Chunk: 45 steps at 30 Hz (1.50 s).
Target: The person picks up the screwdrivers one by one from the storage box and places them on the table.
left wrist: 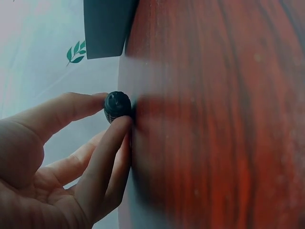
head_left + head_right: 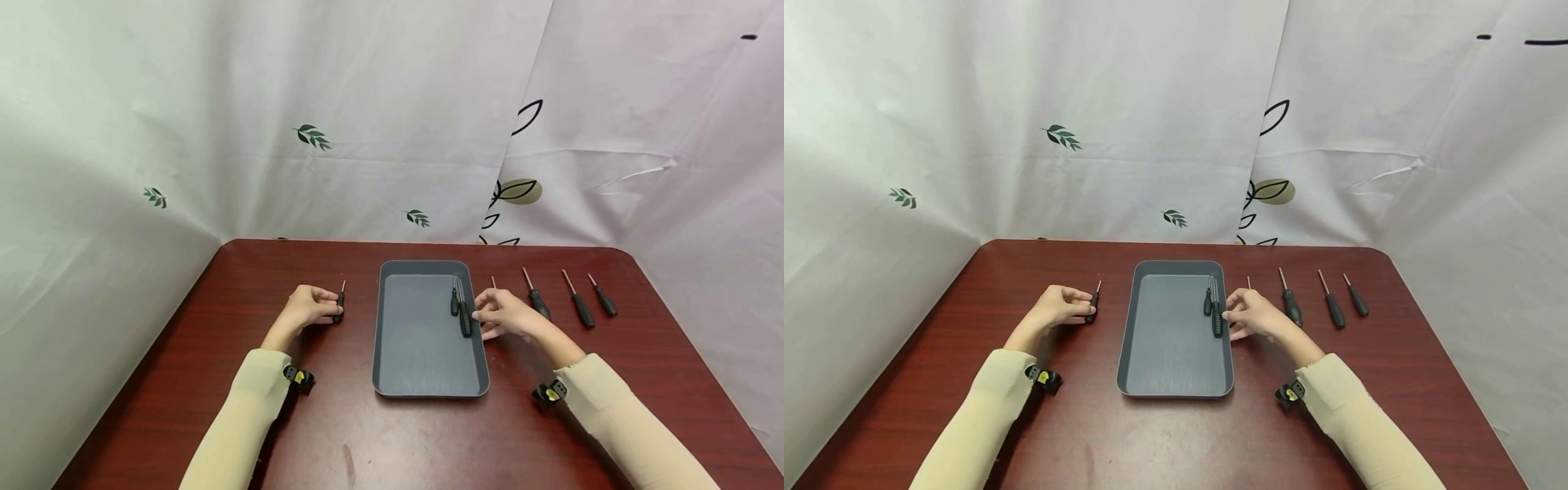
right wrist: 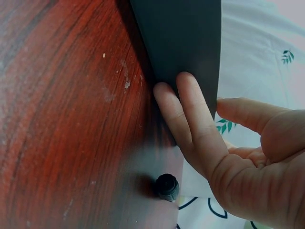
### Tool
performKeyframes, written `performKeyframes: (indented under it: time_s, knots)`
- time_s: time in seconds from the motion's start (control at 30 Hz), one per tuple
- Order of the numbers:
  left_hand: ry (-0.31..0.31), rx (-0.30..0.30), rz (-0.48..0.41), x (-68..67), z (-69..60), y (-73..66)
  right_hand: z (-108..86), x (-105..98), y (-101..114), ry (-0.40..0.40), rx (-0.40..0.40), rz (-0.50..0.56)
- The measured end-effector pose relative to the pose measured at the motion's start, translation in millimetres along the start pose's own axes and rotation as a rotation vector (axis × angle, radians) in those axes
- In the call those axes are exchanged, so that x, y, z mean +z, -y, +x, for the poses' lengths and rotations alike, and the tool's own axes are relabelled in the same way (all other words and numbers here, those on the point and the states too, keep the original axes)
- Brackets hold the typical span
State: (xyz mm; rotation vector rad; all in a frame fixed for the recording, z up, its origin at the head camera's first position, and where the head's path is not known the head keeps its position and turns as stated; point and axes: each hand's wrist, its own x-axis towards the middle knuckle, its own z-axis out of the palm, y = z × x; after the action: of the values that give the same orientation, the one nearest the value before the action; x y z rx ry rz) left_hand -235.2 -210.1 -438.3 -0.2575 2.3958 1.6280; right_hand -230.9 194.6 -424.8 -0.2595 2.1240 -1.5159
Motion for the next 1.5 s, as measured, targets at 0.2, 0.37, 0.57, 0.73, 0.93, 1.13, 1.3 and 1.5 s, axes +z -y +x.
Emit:
performKeyframes:
  time_s: [0.2, 0.37, 0.57, 0.73, 0.93, 1.13, 1.3, 1.5]
  knots:
    - [0.003, 0.006, 0.005, -0.2, 0.3, 0.1, -0.3, -0.2, 0.6, 0.001, -0.005, -0.004]
    - [0.005, 0.012, 0.008, -0.2, -1.0, -1.5, -0.3, -0.2, 0.2, 0.000, -0.010, -0.007]
    - [0.025, 0.016, -0.007, -2.6, -2.1, 0.0, -0.1, 0.8, -0.6, 0.000, -0.009, -0.010]
    - [0.037, 0.034, -0.026, -6.5, -4.2, -0.3, -0.3, 1.6, -0.5, -0.003, 0.000, -0.004]
    - [0.046, 0.062, -0.031, -8.3, -5.2, -2.6, -0.3, 1.1, -0.5, 0.000, -0.008, -0.007]
    - [0.043, 0.079, -0.029, -4.4, -4.5, -4.6, 0.3, 0.8, -1.0, 0.002, -0.009, 0.002]
    - [0.054, 0.086, -0.031, -1.2, -3.8, -6.1, 0.8, 1.0, -1.3, 0.003, -0.002, 0.010]
    - [0.053, 0.092, -0.047, -0.3, -4.9, -7.9, 0.8, 0.8, -0.8, -0.001, 0.003, 0.016]
